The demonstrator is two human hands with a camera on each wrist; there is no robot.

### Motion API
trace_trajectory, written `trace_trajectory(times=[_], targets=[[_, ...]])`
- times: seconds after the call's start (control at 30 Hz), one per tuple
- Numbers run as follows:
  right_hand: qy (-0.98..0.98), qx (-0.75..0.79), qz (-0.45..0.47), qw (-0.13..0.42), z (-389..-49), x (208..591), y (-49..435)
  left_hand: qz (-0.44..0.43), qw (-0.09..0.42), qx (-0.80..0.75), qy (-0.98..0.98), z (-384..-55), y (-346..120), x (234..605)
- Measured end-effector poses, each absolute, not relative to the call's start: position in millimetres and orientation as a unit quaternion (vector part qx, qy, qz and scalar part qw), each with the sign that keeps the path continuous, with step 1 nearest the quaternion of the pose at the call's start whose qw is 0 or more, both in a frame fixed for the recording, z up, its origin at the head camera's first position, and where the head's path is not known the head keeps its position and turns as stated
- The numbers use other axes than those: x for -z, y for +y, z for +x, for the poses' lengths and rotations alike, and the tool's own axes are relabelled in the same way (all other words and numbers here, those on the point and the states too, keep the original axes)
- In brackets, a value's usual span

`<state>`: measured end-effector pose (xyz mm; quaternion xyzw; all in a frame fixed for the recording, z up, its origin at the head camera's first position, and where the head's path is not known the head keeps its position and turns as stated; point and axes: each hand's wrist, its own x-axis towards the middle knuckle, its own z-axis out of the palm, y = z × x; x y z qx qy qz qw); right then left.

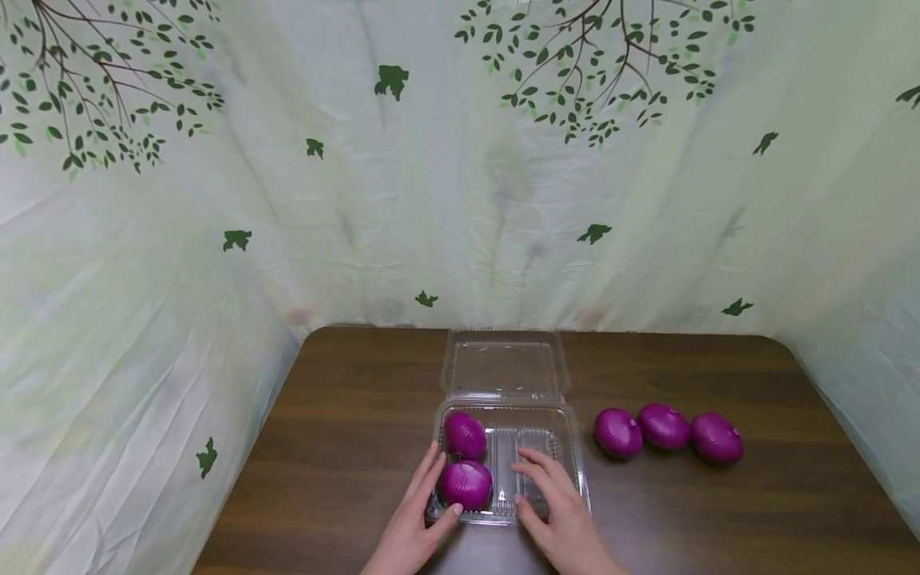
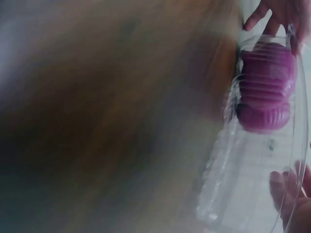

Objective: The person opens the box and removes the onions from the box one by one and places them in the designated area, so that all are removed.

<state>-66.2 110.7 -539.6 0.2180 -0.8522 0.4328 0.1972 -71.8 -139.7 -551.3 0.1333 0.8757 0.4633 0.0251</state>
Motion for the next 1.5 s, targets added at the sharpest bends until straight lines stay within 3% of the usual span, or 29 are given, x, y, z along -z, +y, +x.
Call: trace_trajectory(times=[0.23, 0.6, 0.87, 1.23, 1.5], targets=[[-0.883, -0.402, 0.233, 0.064, -74, 536, 96, 0.141, 0.017, -0.467, 0.873, -73, -140, 552], [-0.899, -0.375, 0.224, -0.034, -87, 531, 81, 0.148, 0.002, -0.453, 0.879, -72, -140, 555], [-0.895, -0.387, 0.215, -0.060, -95, 532, 73, 0.146, -0.002, -0.451, 0.880, -72, -139, 556], [-0.877, -0.441, 0.159, -0.101, -104, 532, 67, 0.133, 0.034, -0.473, 0.870, -73, -140, 556], [-0.874, -0.455, 0.131, -0.108, -106, 532, 69, 0.136, 0.015, -0.467, 0.874, -73, -140, 556]])
